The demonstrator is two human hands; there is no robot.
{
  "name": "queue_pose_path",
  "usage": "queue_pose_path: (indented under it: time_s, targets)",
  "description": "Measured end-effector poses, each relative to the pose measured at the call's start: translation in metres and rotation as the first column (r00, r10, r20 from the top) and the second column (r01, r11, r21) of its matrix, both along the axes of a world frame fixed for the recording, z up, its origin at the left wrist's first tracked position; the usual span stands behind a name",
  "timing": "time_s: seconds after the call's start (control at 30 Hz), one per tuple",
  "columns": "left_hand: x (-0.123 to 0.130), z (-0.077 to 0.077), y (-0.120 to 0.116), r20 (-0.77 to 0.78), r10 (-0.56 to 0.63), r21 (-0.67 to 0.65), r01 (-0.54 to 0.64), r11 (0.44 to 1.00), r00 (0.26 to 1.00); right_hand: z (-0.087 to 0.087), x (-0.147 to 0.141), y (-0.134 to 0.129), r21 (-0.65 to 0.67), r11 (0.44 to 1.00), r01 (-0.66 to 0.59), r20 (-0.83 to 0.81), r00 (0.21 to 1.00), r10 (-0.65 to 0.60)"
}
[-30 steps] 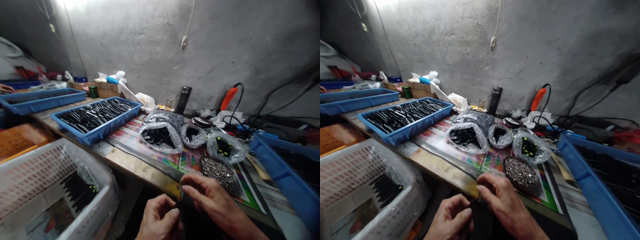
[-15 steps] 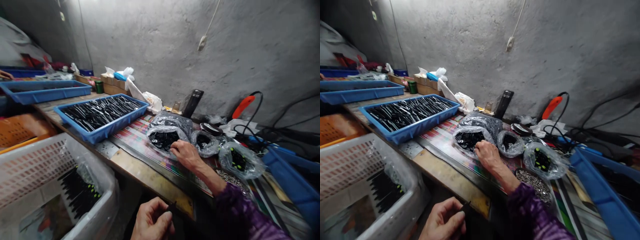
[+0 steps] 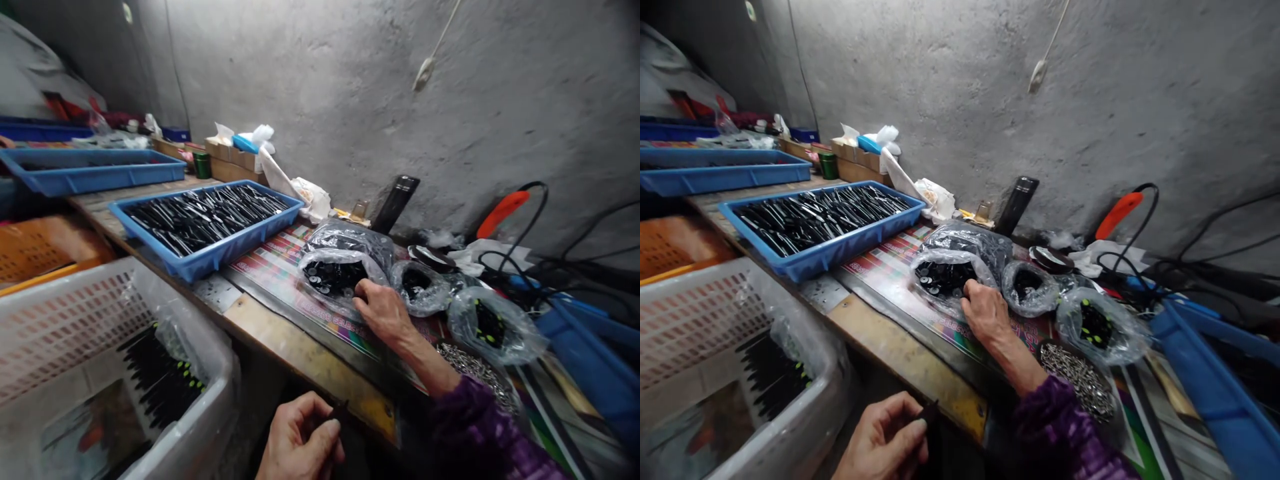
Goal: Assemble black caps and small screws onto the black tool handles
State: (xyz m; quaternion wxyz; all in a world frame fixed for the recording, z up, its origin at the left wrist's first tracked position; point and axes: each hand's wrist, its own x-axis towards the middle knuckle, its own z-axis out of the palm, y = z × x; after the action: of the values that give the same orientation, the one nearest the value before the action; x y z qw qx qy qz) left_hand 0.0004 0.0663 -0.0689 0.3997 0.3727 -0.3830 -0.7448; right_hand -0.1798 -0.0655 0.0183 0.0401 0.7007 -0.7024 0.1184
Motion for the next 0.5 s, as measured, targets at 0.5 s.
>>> queue_pose_path:
  time_s: [0.5]
  targets:
    - [-0.004, 0.028, 0.022, -0.010, -0.059, 0.053, 0.059, 0.997, 0.998, 0.006, -0.007, 0.162, -0.066, 0.998, -0.019, 0.798, 0.599, 0.064]
